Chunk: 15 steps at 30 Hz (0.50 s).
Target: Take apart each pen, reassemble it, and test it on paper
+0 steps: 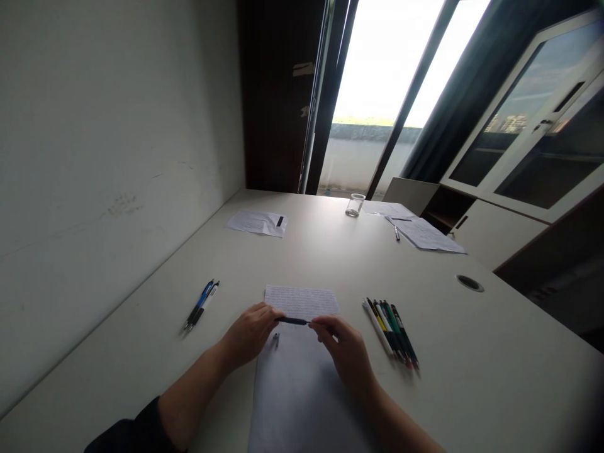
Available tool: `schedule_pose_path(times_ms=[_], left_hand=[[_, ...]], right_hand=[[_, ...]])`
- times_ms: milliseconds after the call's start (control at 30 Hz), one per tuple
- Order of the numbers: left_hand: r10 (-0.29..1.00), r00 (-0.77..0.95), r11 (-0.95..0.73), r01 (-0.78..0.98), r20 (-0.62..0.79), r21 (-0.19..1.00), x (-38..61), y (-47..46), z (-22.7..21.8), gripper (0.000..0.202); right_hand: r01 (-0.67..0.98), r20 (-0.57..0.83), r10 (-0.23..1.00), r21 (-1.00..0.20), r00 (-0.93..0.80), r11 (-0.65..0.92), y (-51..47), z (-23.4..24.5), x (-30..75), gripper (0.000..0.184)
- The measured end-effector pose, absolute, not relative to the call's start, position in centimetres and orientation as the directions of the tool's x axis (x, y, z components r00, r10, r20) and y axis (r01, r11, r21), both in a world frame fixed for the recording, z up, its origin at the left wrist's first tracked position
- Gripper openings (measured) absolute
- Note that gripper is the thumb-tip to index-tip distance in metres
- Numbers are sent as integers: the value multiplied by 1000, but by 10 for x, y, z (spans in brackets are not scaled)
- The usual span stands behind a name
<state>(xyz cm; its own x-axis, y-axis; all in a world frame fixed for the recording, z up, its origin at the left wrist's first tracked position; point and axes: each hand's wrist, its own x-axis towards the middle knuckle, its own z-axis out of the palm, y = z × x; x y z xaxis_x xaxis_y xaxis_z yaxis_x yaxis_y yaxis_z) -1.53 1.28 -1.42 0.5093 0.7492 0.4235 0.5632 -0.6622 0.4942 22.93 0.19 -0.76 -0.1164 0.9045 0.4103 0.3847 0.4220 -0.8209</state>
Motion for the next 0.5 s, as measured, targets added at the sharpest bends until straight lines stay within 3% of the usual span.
schedule_pose_path(times_ms=[167, 500], left_hand=[[749, 514, -662, 600, 418, 448, -16, 13, -18, 25], [756, 467, -648, 632, 458, 425, -16, 13, -18, 22]], right_hand=[[439, 457, 877, -765, -146, 472, 2, -7, 228, 15], [445, 390, 901, -784, -190, 434, 3, -4, 228, 23]])
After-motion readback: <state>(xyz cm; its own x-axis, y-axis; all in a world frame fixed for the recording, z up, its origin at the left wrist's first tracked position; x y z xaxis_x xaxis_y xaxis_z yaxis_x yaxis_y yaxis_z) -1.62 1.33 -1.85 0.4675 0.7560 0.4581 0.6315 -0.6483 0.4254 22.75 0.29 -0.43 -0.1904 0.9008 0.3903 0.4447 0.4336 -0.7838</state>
